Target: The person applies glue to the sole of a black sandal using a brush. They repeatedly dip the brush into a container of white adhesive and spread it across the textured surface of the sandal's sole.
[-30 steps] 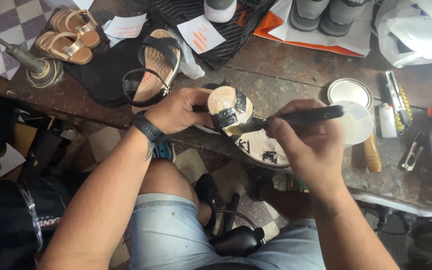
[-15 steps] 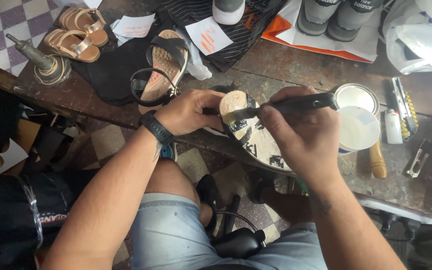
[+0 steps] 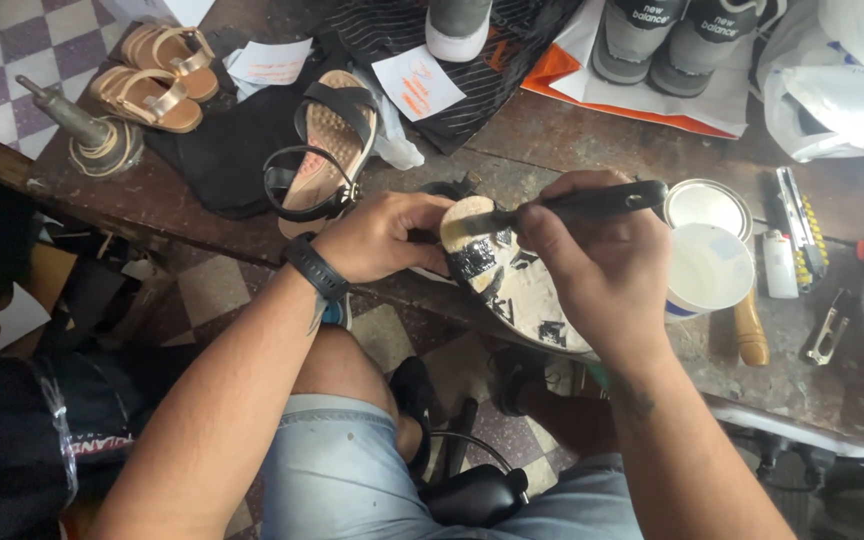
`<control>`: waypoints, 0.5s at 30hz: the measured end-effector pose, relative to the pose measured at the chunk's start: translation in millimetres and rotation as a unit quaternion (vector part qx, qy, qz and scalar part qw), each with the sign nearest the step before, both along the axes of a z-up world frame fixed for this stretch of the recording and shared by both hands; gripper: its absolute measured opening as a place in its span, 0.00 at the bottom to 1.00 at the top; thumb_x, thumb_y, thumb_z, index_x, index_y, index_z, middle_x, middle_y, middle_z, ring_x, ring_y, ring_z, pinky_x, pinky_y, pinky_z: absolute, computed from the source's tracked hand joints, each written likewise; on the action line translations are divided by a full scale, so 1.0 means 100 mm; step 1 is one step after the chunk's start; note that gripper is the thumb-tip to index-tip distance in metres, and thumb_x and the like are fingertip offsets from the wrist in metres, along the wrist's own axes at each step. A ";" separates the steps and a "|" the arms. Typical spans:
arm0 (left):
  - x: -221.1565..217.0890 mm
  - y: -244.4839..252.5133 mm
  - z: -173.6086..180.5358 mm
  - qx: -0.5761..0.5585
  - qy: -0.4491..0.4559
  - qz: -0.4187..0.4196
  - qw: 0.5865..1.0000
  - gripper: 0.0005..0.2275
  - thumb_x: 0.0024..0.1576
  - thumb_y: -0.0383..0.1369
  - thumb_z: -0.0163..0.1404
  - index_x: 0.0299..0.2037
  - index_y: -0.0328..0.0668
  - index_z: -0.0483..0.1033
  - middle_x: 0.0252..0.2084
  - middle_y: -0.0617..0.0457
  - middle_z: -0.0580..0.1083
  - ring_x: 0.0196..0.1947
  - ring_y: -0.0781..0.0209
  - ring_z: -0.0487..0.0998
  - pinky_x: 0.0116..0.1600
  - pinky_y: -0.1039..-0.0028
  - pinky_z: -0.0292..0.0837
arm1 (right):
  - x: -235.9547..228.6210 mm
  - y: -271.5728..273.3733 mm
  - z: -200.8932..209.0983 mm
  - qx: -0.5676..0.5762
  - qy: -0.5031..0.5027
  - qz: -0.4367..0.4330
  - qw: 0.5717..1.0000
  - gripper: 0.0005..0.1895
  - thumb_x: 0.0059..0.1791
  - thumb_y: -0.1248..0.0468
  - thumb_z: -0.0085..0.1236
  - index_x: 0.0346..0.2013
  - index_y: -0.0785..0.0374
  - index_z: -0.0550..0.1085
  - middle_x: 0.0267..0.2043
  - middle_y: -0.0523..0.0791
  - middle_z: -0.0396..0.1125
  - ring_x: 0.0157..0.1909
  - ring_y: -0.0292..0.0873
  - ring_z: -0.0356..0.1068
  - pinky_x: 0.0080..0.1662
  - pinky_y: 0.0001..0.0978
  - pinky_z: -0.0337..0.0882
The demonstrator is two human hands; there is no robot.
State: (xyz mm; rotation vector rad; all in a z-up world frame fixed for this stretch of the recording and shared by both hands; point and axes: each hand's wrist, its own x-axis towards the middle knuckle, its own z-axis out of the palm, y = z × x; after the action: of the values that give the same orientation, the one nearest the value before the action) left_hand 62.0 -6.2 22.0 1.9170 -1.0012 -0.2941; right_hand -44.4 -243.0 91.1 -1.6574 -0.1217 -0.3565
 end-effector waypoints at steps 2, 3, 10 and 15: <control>0.00 -0.01 0.01 0.024 0.005 0.006 1.000 0.20 0.51 0.31 0.67 0.56 0.48 0.82 0.62 0.56 0.79 0.61 0.56 0.81 0.62 0.65 0.73 | 0.05 0.00 -0.03 -0.004 -0.024 -0.016 1.000 0.10 0.54 0.66 0.65 0.46 0.67 0.73 0.34 0.50 0.74 0.36 0.41 0.77 0.42 0.29 0.80; 0.00 -0.02 0.01 0.023 0.004 0.006 1.000 0.20 0.51 0.31 0.67 0.56 0.48 0.82 0.62 0.56 0.79 0.61 0.56 0.81 0.62 0.65 0.73 | 0.06 -0.03 -0.05 -0.005 -0.025 -0.016 1.000 0.10 0.54 0.66 0.65 0.46 0.67 0.73 0.34 0.50 0.74 0.36 0.41 0.77 0.42 0.29 0.80; -0.02 0.02 -0.09 -0.020 -0.020 0.003 1.000 0.24 0.51 0.29 0.69 0.58 0.42 0.79 0.57 0.53 0.82 0.58 0.62 0.81 0.60 0.70 0.74 | -0.07 0.03 -0.10 0.061 -0.005 -0.098 0.993 0.07 0.54 0.72 0.62 0.45 0.65 0.72 0.33 0.51 0.75 0.32 0.42 0.78 0.40 0.29 0.81; -0.04 -0.03 0.04 -0.006 -0.020 -0.020 1.000 0.13 0.53 0.31 0.65 0.47 0.47 0.84 0.58 0.56 0.81 0.58 0.59 0.81 0.59 0.69 0.72 | 0.01 -0.06 -0.17 0.015 -0.015 -0.134 0.991 0.09 0.55 0.71 0.63 0.48 0.68 0.72 0.36 0.52 0.76 0.35 0.42 0.79 0.42 0.30 0.82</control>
State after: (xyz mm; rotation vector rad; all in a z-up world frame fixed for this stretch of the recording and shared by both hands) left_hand 57.7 -9.2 26.1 1.8997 -1.0667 -0.2730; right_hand -43.6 -249.1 73.7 -1.6408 0.0849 -0.5842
